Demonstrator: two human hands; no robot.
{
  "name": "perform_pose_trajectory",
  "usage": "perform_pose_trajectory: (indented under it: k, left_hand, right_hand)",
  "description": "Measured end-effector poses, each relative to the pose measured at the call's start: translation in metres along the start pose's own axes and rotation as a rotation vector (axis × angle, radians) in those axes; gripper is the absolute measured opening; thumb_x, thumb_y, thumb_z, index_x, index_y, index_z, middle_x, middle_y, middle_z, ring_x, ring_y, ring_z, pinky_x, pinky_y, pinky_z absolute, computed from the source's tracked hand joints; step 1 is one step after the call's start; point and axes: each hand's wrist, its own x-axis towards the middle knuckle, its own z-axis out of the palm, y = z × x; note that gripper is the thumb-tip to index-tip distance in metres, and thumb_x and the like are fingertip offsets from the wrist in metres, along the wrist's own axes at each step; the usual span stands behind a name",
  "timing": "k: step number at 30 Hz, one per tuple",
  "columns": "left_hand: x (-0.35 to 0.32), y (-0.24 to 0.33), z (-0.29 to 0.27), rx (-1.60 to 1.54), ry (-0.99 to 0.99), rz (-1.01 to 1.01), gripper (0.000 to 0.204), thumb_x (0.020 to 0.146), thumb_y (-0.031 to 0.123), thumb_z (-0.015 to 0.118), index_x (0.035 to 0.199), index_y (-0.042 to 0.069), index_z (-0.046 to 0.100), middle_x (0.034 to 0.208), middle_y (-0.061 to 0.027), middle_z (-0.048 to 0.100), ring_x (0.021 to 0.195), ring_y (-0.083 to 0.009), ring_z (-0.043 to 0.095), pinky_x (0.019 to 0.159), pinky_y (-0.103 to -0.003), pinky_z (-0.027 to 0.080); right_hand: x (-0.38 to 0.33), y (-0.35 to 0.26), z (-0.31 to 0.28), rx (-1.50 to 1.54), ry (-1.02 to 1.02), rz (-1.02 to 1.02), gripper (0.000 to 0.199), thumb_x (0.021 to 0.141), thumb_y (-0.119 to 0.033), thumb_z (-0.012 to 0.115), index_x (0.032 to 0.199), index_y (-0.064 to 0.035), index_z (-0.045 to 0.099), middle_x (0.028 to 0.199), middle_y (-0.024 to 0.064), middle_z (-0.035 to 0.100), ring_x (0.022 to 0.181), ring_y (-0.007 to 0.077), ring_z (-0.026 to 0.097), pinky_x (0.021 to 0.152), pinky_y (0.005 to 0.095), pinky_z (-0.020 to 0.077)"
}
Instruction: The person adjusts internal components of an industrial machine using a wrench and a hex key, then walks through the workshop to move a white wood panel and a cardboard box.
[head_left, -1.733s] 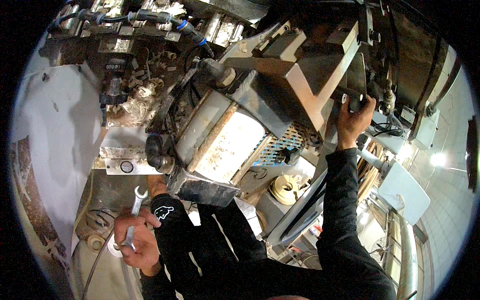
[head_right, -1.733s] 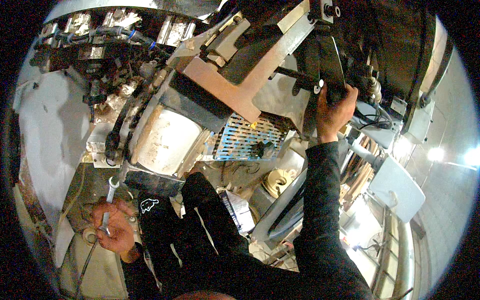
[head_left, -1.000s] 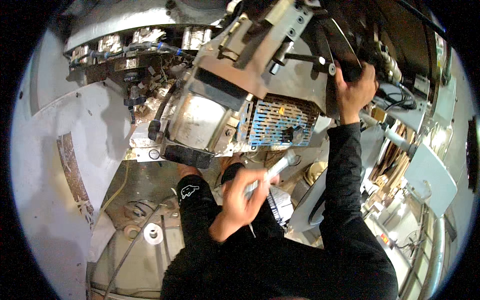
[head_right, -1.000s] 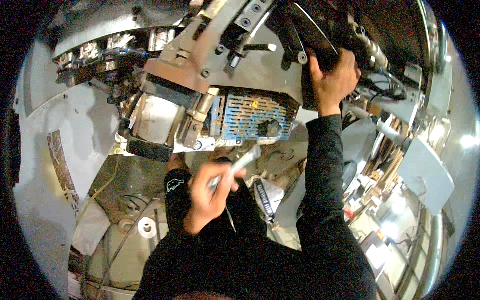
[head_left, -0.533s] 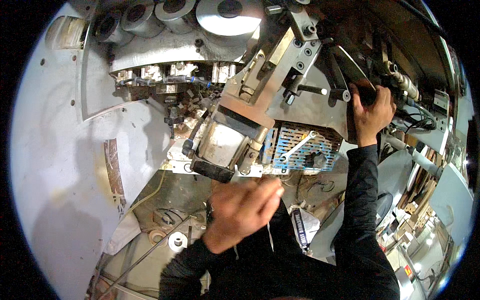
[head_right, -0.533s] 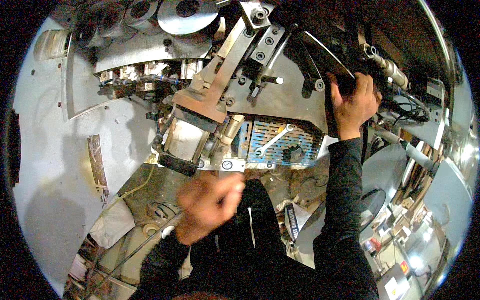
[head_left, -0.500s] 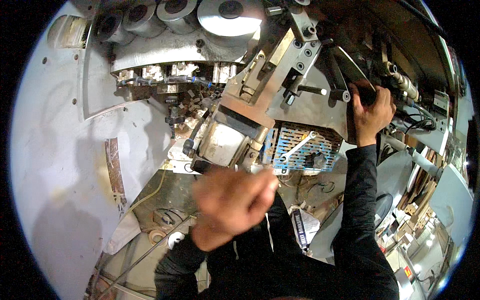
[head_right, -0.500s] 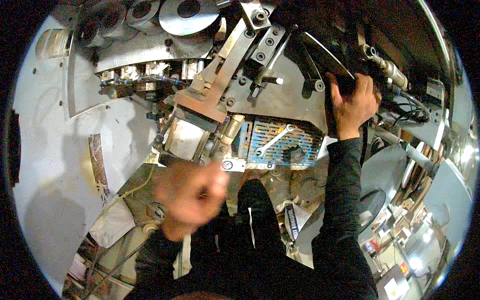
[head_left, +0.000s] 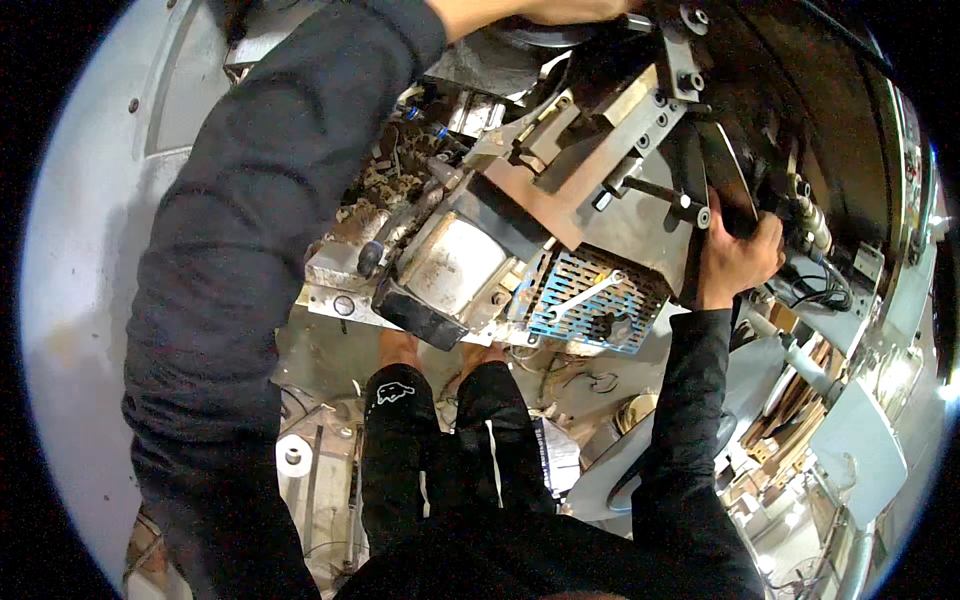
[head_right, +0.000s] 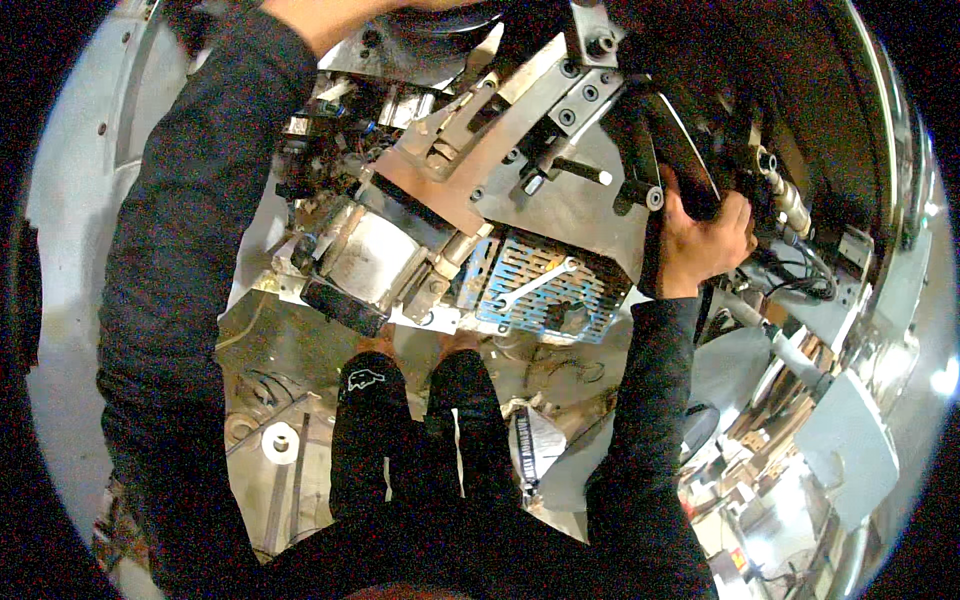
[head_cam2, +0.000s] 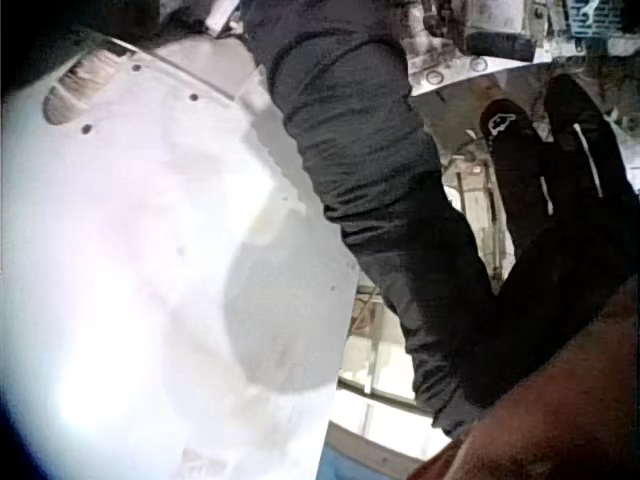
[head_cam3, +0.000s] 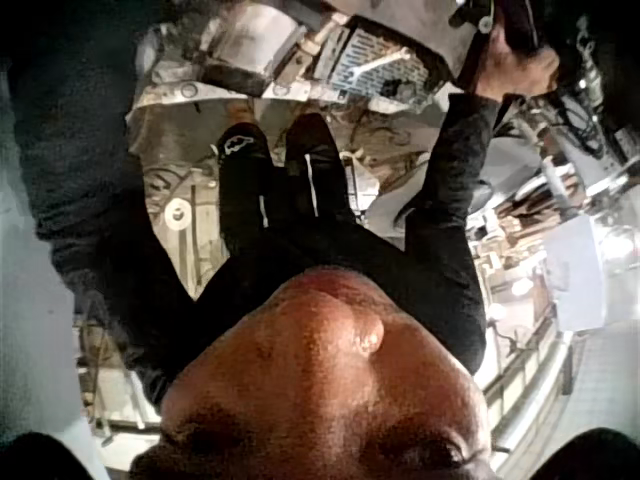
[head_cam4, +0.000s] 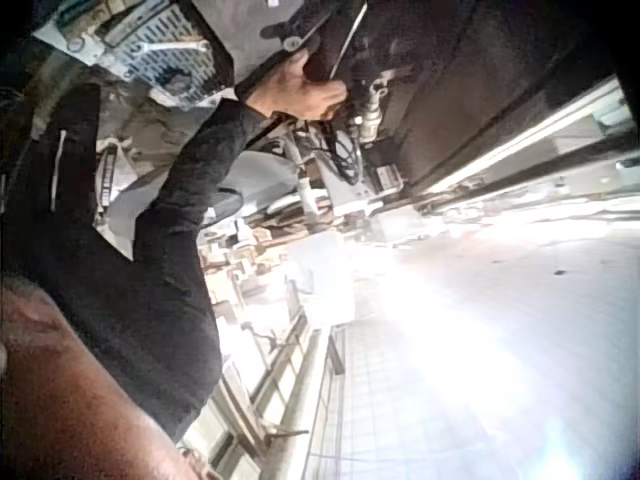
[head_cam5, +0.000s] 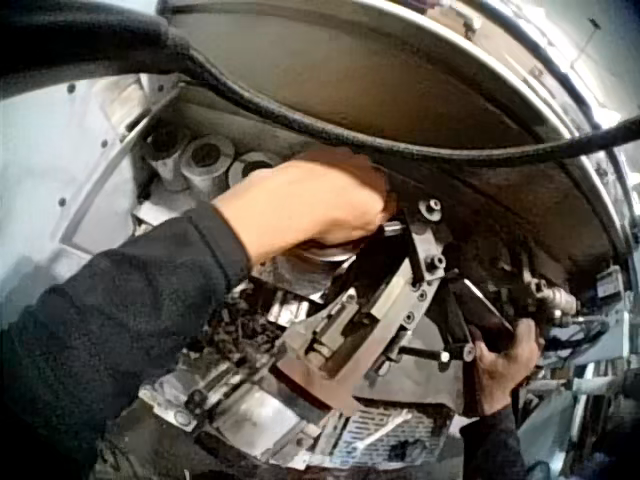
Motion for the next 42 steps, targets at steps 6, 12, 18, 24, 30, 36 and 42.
perform_pose_trajectory:
  k: [6,12,18,24,30,36,42]
  left_hand:
    - [-0.010,-0.004,0.005,0.137,0.153,0.113,0.025,0.086,0.019,0.063,0.100,0.005,0.079,0.105,-0.0195,0.076,0.100,-0.0390,0.073,0.086,-0.049,0.059]
    - [-0.015,0.001,0.011,0.233,0.254,0.104,0.022,0.087,0.018,0.066,0.099,0.007,0.081,0.106,-0.0139,0.078,0.102,-0.0335,0.074,0.084,-0.046,0.060]
    - [0.025,0.018,-0.003,0.334,-0.154,-0.011,0.022,0.087,0.018,0.065,0.098,0.008,0.081,0.104,-0.0137,0.079,0.101,-0.0323,0.075,0.082,-0.045,0.060]
    - [-0.015,-0.005,0.011,0.220,0.256,0.164,0.023,0.089,0.020,0.064,0.097,0.007,0.081,0.105,-0.0134,0.079,0.101,-0.0318,0.075,0.082,-0.045,0.060]
    - [-0.020,0.002,0.002,0.217,0.206,0.119,0.027,0.093,0.022,0.062,0.107,0.008,0.080,0.116,-0.0136,0.077,0.110,-0.0316,0.073,0.089,-0.045,0.058]
    - [-0.010,0.004,-0.002,0.184,0.044,0.064,0.030,0.095,0.023,0.061,0.114,0.009,0.079,0.123,-0.0124,0.075,0.115,-0.0320,0.071,0.093,-0.045,0.057]
    - [-0.008,-0.001,0.002,0.189,0.094,0.143,0.030,0.095,0.023,0.061,0.114,0.009,0.079,0.122,-0.0129,0.075,0.116,-0.0317,0.070,0.095,-0.045,0.057]
  right_hand:
    - [0.002,-0.003,0.000,-0.004,-0.003,-0.034,0.064,0.064,-0.057,0.092,0.085,-0.0074,0.059,0.089,0.0091,0.066,0.084,0.0377,0.065,0.071,0.0484,0.0479]
    - [-0.002,0.003,0.000,-0.002,-0.042,0.007,0.064,0.064,-0.056,0.093,0.086,-0.0059,0.060,0.088,0.0104,0.064,0.084,0.0394,0.064,0.072,0.0492,0.0486]
    - [0.000,0.001,0.000,0.002,-0.025,0.004,0.064,0.063,-0.054,0.094,0.084,-0.0051,0.059,0.086,0.0114,0.063,0.084,0.0396,0.064,0.072,0.0498,0.0481]
    - [-0.001,-0.001,0.000,-0.001,-0.034,0.010,0.065,0.064,-0.054,0.094,0.083,-0.0045,0.056,0.083,0.0118,0.061,0.082,0.0407,0.063,0.071,0.0503,0.0474]
    - [-0.002,0.001,0.001,-0.002,-0.015,-0.006,0.066,0.064,-0.054,0.094,0.083,-0.0041,0.056,0.084,0.0125,0.061,0.080,0.0418,0.063,0.070,0.0512,0.0474]
    - [0.000,-0.002,-0.001,0.026,0.001,-0.029,0.064,0.064,-0.051,0.095,0.082,-0.0036,0.057,0.084,0.0138,0.063,0.079,0.0433,0.063,0.068,0.0519,0.0481]
    - [-0.001,-0.002,-0.002,0.016,-0.013,0.011,0.063,0.063,-0.051,0.095,0.081,-0.0039,0.057,0.083,0.0150,0.063,0.078,0.0440,0.063,0.067,0.0517,0.0487]
